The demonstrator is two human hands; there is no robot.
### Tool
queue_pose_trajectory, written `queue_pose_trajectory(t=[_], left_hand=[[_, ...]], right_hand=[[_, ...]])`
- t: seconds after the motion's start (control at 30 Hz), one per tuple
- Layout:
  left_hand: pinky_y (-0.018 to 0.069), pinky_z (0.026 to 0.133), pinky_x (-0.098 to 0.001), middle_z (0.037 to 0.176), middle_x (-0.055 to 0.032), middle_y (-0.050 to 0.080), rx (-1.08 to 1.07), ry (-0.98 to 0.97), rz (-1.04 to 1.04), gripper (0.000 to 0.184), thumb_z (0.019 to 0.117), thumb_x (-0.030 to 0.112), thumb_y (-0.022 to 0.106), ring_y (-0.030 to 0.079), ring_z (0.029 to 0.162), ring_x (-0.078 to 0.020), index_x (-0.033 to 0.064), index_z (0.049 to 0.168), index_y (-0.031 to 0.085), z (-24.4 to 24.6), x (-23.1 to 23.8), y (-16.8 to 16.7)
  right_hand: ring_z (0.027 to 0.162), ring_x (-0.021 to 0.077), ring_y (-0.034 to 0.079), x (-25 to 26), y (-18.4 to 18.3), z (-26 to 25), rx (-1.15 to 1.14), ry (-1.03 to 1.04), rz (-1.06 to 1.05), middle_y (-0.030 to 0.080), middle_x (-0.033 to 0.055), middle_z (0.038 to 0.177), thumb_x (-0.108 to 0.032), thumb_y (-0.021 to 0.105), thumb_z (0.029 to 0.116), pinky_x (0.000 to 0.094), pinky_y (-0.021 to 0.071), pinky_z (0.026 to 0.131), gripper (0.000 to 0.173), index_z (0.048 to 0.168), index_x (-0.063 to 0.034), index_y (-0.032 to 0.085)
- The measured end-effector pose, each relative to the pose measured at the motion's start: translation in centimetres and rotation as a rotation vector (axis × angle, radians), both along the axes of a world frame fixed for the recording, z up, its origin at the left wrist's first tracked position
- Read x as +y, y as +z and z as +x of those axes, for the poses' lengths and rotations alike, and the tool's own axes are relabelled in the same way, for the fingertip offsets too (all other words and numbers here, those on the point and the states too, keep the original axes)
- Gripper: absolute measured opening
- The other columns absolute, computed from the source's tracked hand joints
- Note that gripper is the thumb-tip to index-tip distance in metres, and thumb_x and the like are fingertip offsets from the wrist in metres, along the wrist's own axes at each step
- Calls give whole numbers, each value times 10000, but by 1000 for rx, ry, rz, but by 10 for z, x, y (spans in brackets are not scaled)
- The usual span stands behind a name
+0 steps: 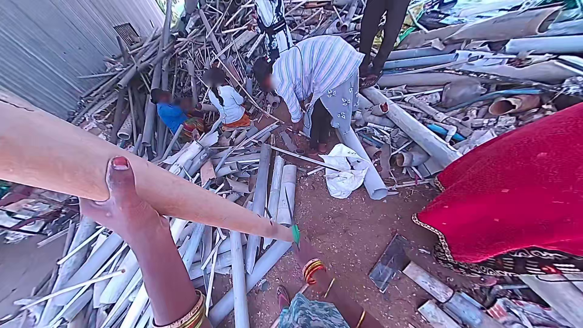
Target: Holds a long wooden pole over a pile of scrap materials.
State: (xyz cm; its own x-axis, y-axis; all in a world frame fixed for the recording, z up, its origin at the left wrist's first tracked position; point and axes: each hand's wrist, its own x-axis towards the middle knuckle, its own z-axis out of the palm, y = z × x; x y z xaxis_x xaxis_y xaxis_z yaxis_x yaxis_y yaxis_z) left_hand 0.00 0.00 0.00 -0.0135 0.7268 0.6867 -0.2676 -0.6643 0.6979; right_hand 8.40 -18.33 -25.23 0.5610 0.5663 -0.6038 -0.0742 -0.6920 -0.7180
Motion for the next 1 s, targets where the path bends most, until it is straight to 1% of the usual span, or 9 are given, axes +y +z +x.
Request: queue_pose_trajectory(t=[0.1, 0.2, 0.27, 0.37, 0.5, 0.63, 0.8, 0.93, 1.0], left_hand=[[575, 915, -320, 1130, 6, 622, 15, -14, 0, 561, 912, 263, 685, 667, 1022, -95, 33, 1334, 396, -1, -1, 0], [576, 929, -322, 1147, 10, 618, 40, -53, 20, 578, 903, 272, 680, 667, 1038, -100, 38, 1339, 382, -7, 2, -2], [581, 921, -324, 1126, 8, 633, 30, -60, 28, 535, 912, 263, 669, 676, 1025, -106, 37, 1316, 401, -10, 6, -4], [568, 939, -329, 1138, -13, 621, 29, -57, 30, 490, 957, 252, 628, 664, 1045, -115, 18, 1325, 406, -15, 15, -7], [552, 969, -349, 1186, -41, 617, 25, -67, 30, 541, 955, 270, 638, 651, 1089, -143, 10, 1362, 394, -16, 28, -10], [540, 1014, -390, 1248, -87, 622, 53, -81, 47, 732, 887, 367, 744, 643, 1147, -186, -4, 1402, 379, -14, 33, -12], [568, 965, -404, 1189, -65, 632, 45, -129, 42, 630, 920, 327, 697, 666, 1091, -193, 17, 1371, 384, -9, 26, -11], [564, 969, -383, 1183, -51, 624, 30, -130, 57, 596, 914, 294, 682, 661, 1090, -173, 14, 1352, 390, -5, 19, -10], [558, 961, -353, 1166, -24, 620, 40, -110, 59, 582, 908, 297, 673, 658, 1073, -138, 24, 1341, 396, -5, 17, -9]], right_hand=[[840, 326, 650, 9, 20, 21, -64, -5, 248, 628, 242, 1032, -176, 386, 1115, 462, 529, 811, 412, 1453, 59, 400], [1078, 398, 648, -23, 30, 22, -153, 8, 329, 646, 305, 1204, -129, 466, 1081, 509, 474, 986, 458, 1496, 61, 427], [1154, 411, 647, -53, 3, 21, -226, 12, 362, 647, 296, 1273, -138, 535, 1055, 521, 468, 1043, 498, 1517, 25, 445], [1119, 444, 674, -98, -29, 20, -313, 81, 325, 682, 294, 1234, -138, 547, 1045, 548, 481, 1027, 466, 1488, 4, 512], [1212, 417, 640, -131, -27, 24, -281, 156, 282, 657, 268, 1313, -118, 522, 1048, 519, 445, 1094, 414, 1439, 10, 568], [1213, 409, 640, -138, -11, 31, -242, 219, 269, 650, 268, 1326, -118, 511, 1057, 505, 444, 1090, 424, 1465, -9, 545], [1167, 382, 659, -131, -24, 52, -246, 270, 259, 676, 258, 1277, -145, 540, 1064, 475, 453, 1077, 398, 1434, -5, 579], [900, 340, 700, -134, -63, 71, -397, 296, 282, 735, 203, 1018, -236, 577, 1044, 510, 537, 870, 328, 1273, -41, 706], [883, 344, 693, -135, -52, 77, -404, 323, 275, 726, 216, 1024, -229, 559, 1047, 514, 536, 837, 348, 1304, -35, 690]])
